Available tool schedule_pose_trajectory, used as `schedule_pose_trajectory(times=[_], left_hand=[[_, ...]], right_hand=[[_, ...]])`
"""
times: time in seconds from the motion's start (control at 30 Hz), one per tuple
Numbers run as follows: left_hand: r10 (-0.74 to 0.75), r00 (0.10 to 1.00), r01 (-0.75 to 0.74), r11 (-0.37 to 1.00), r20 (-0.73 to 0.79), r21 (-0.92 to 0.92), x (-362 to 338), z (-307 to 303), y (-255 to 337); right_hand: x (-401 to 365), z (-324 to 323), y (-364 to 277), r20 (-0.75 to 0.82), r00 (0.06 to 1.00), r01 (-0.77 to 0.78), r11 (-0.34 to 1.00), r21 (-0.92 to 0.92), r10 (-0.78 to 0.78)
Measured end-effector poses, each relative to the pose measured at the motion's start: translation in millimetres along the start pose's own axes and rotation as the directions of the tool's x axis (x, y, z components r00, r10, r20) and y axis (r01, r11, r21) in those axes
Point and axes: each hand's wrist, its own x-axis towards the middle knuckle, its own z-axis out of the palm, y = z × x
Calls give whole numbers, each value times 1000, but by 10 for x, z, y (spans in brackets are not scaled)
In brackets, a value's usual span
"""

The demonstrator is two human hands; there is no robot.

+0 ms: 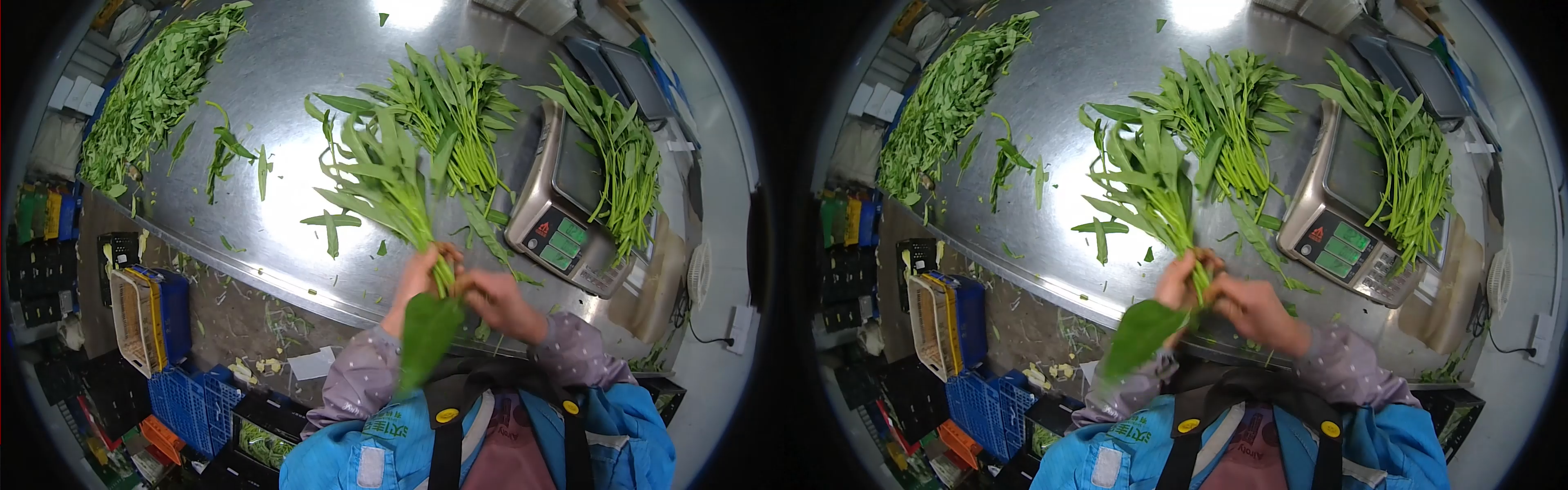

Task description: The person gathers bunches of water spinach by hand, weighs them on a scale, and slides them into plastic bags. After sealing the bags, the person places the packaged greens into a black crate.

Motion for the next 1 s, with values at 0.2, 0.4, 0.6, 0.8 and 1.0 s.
schedule_pose_trajectory(times=[0.2,0.4,0.6,0.8,1.0], left_hand=[[-48,996,60,985,77,-163,-149,19,408],[-143,967,200,940,212,-276,-243,1,242],[-174,941,201,977,290,-66,-341,76,188],[-155,980,137,980,126,141,-382,186,221],[-92,992,59,940,83,337,-340,168,209]], right_hand=[[-411,-317,327,386,922,60,983,-175,12],[85,-305,163,80,994,-30,908,-418,69],[549,32,93,144,938,-347,866,359,316],[517,23,59,189,912,-408,759,508,365],[453,6,63,106,922,-372,774,512,373]])
